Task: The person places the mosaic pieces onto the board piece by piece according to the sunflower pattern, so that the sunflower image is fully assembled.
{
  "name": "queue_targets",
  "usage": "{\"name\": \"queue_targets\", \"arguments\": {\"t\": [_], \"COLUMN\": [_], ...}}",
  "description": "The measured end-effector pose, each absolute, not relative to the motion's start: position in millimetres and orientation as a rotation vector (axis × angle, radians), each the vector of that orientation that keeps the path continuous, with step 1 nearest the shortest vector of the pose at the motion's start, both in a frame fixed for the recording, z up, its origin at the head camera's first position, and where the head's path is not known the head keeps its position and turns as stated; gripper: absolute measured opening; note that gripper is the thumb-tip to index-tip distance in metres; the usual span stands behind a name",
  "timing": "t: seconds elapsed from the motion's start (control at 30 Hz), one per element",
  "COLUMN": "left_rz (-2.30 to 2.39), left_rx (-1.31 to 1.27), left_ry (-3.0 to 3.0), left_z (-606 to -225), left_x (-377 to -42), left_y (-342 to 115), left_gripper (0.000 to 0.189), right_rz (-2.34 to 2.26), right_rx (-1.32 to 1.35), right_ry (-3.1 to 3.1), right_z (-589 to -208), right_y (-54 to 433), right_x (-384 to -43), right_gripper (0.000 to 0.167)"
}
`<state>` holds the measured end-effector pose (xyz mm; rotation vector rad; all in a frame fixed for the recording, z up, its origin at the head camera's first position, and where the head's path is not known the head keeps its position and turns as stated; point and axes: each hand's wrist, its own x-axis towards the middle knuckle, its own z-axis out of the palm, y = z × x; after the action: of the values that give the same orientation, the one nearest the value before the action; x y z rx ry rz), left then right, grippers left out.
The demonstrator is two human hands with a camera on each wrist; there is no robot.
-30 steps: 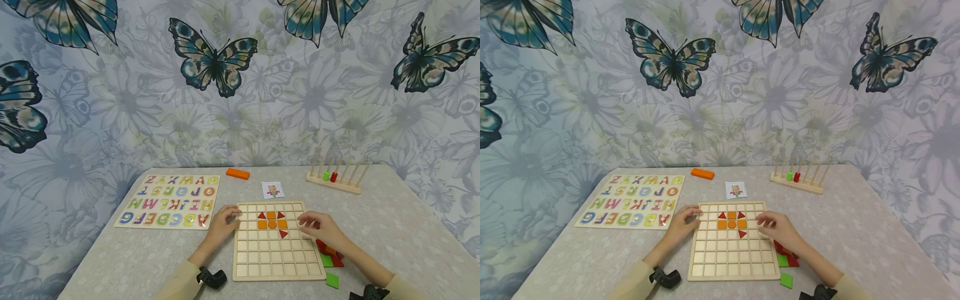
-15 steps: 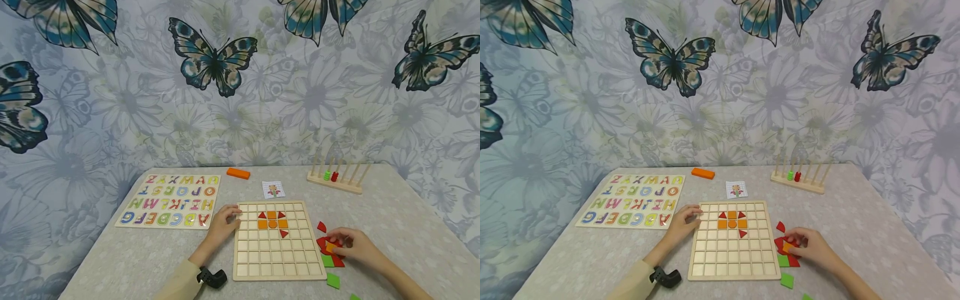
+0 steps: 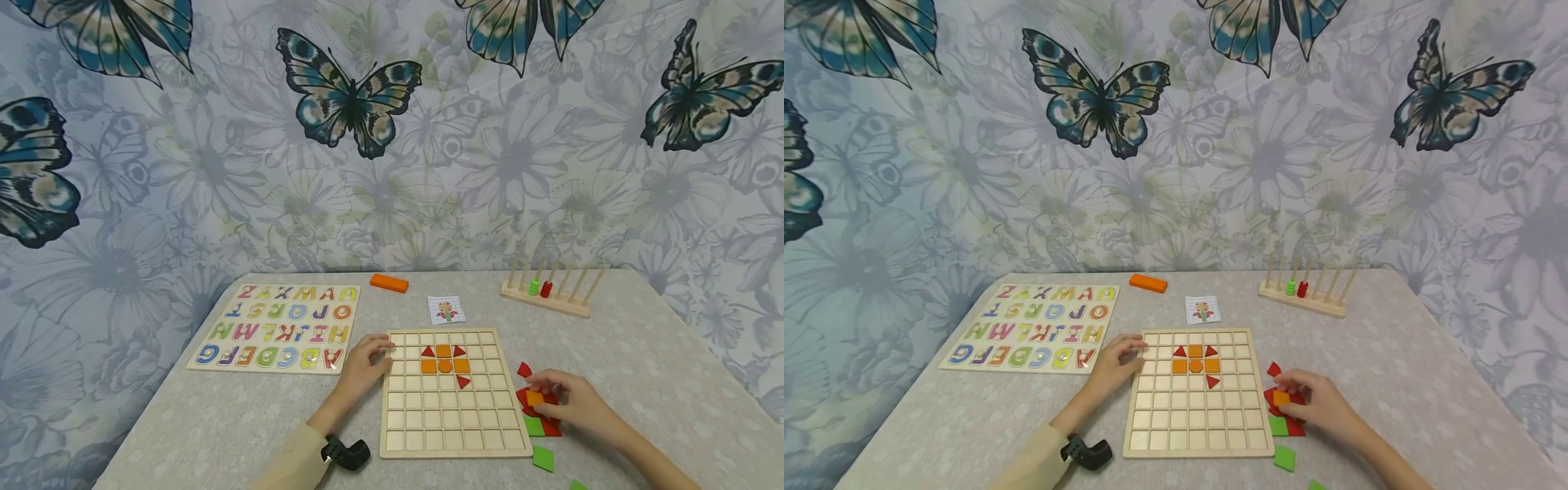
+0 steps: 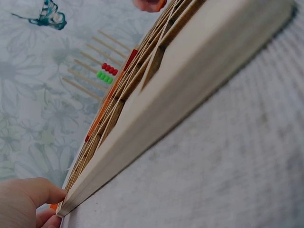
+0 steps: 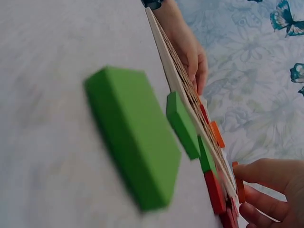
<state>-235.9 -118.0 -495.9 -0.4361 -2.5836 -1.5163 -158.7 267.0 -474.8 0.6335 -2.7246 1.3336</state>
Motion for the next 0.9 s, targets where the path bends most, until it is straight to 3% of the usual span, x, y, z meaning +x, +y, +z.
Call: {"name": "queue_targets", "arguments": {"t": [0.9], "left_rz": [-1.54], "left_rx": [-0.419], "left_ry": [-2.582], "left_z": [-494.6], "left_x": [-236.0], "left_y": [-117.7], "left_gripper": [0.021], "right_rz": [1.542], "right_rx": [0.738], "right_ry": [-2.699], "right_z": [-474.2], "right_y": [143.5], "right_x": [-201.6], "right_gripper": [0.028]}}
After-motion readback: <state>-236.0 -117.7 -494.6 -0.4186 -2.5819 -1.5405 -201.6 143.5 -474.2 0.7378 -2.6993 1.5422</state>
